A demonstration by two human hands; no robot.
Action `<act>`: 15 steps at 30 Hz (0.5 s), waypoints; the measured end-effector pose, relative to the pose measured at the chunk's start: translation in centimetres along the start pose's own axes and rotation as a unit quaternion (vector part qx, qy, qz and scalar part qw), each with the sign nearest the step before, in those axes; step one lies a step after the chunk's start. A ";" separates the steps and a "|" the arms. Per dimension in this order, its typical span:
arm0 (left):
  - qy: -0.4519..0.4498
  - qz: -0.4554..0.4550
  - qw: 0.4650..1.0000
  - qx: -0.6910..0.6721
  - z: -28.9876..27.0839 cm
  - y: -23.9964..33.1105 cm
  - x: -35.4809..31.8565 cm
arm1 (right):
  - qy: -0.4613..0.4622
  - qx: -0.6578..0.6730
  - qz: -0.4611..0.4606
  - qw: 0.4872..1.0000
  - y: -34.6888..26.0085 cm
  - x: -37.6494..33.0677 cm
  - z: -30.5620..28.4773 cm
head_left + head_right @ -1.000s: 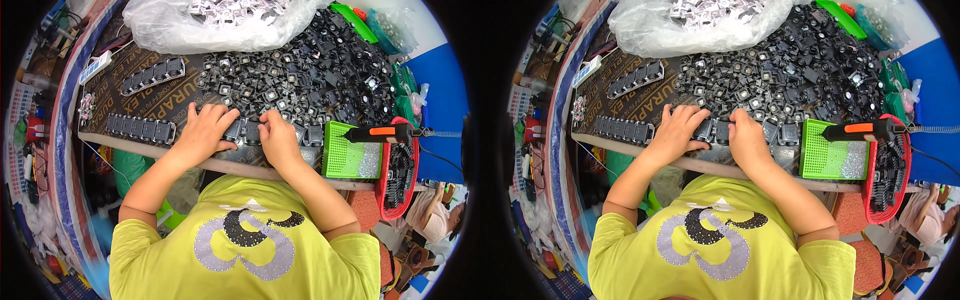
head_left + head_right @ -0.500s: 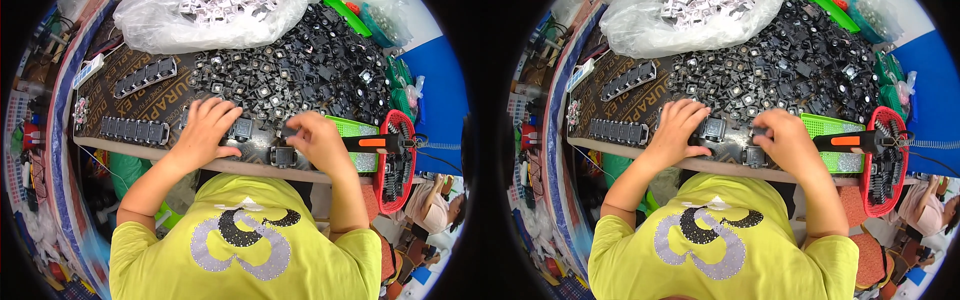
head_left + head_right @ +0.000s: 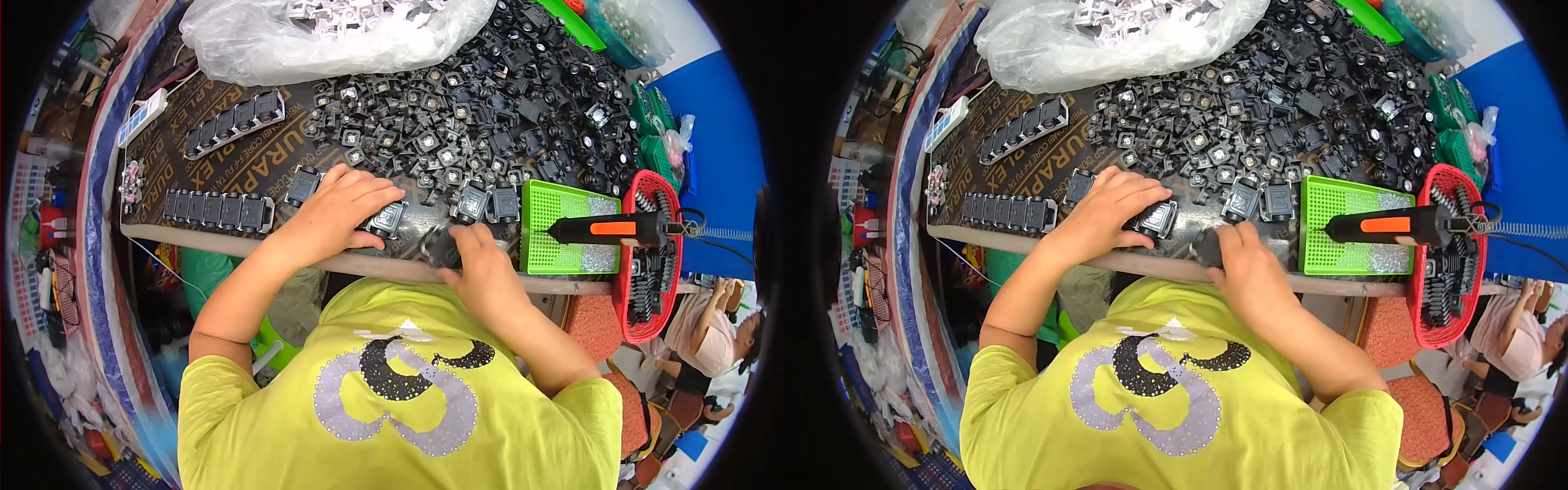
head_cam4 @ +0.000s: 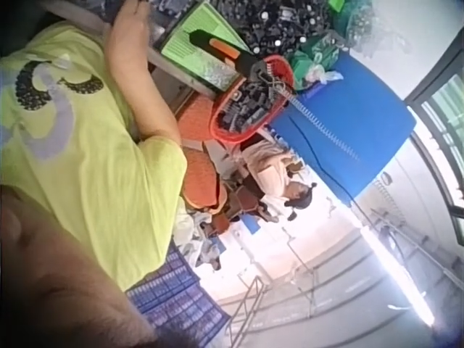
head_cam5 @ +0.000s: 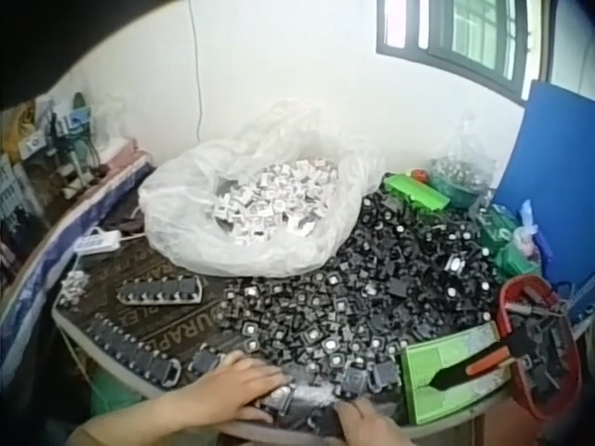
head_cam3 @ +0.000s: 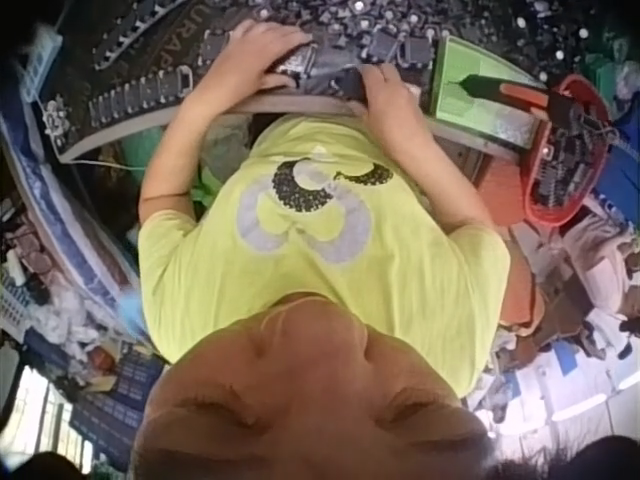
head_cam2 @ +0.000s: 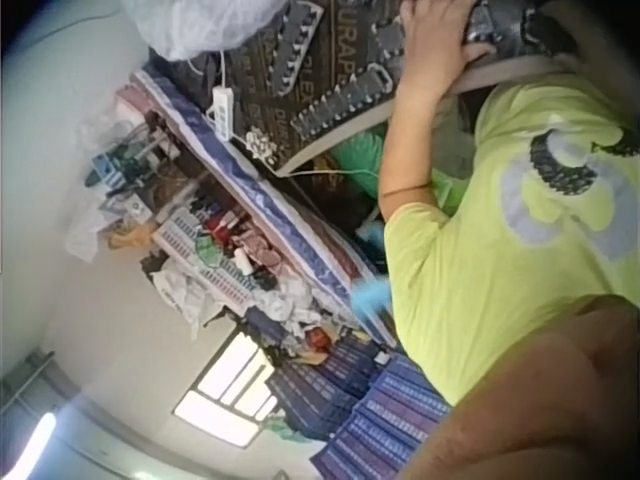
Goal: The person assembles small electronic fan components by hand, inserting them into white plastic housings.
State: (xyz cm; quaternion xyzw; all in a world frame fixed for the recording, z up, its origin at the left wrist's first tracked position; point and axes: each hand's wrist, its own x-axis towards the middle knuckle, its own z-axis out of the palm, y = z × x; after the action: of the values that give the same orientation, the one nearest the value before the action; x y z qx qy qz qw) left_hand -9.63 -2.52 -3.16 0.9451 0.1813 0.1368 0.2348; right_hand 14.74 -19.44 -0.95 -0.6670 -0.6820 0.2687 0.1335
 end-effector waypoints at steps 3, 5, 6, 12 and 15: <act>-0.004 -0.007 1.000 -0.005 -0.1 0.0 0.0 | 0.079 0.062 0.089 0.991 -1.3 1.9 1.3; 0.000 -0.007 1.000 -0.010 -0.1 -0.1 0.1 | 0.100 0.076 0.084 0.989 -1.8 3.3 2.3; 0.003 -0.007 1.000 -0.011 -0.1 -0.1 0.0 | 0.122 0.092 0.074 0.985 -1.9 3.9 3.2; 0.028 -0.035 0.999 0.026 -0.4 -0.3 -0.3 | 0.129 0.085 0.034 0.987 -2.4 4.9 4.2; 0.026 -0.035 0.999 0.024 -0.4 -0.2 -0.3 | 0.123 0.037 0.019 0.991 -2.9 5.4 3.7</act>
State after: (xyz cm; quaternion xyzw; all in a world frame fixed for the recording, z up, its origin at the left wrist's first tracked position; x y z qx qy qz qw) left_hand -10.07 -2.32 -2.91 0.9397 0.2236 0.1483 0.2122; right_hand 9.86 -14.79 -3.36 -0.7024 -0.6374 0.2115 0.2359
